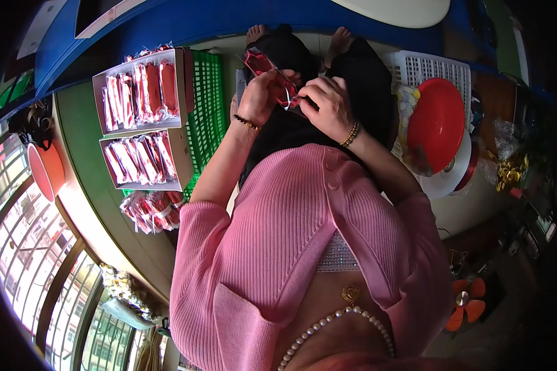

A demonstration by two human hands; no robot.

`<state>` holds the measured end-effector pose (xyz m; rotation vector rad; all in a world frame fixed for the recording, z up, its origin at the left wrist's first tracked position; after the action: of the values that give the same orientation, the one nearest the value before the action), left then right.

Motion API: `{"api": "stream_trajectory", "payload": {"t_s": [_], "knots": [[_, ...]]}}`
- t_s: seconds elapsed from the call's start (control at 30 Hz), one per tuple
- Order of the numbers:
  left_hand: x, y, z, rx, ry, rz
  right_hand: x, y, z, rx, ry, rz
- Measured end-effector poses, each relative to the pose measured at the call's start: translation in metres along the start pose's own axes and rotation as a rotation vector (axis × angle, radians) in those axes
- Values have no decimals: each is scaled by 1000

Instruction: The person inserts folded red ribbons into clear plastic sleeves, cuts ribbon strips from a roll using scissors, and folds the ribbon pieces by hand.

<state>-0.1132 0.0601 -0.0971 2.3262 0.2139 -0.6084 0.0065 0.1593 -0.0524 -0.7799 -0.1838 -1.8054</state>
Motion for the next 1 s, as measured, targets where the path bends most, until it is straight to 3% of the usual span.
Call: {"api": "stream_trajectory", "payload": {"t_s": [0.2,0.27,0.3,0.37,0.4,0.47,0.5,0.53,0.6,0.63,0.73,0.77,0.83,1.0], "knots": [[5,-6,2,-6,-97,-26,-6,-3,10,-93,-179,-74],[2,-1,-5,-8,-228,-66,-9,-1,7,-58,-606,-451],[2,3,-6,-8,-228,-67,-12,3,4,-28,-671,-505],[-4,11,-11,71,-565,-366,-14,11,-3,-64,-655,-516],[-4,9,-9,70,-565,-367,-12,12,-3,-100,-638,-530],[7,1,5,-78,-74,-162,-6,16,7,-76,-532,-523],[5,2,5,-47,-347,-305,-2,19,12,-54,-424,-516],[7,3,5,-44,-346,-301,-1,22,13,-55,-422,-520],[8,6,1,-83,-64,-265,-1,27,7,190,-599,-716],[7,8,-4,-79,-64,-265,-1,26,8,187,-597,-716],[6,18,-14,-82,-219,-313,0,25,0,217,-984,-983],[6,21,-15,-55,-292,-334,-2,25,0,221,-988,-982],[12,18,-12,-37,-338,-399,-6,30,-4,314,-1516,-1178],[16,27,-20,-32,-448,-455,-14,37,-18,251,-1756,-1314]]}}
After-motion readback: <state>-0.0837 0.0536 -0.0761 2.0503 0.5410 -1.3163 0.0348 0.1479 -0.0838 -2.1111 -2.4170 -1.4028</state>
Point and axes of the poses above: each hand's wrist, its own y-axis away from the middle knuckle, its own z-axis out of the back of the hand, x = y × z, the point moved 2 cm from there along -y, towards the middle knuckle, and after that the axes turned 4 degrees about -z, right-handed, at the moved point
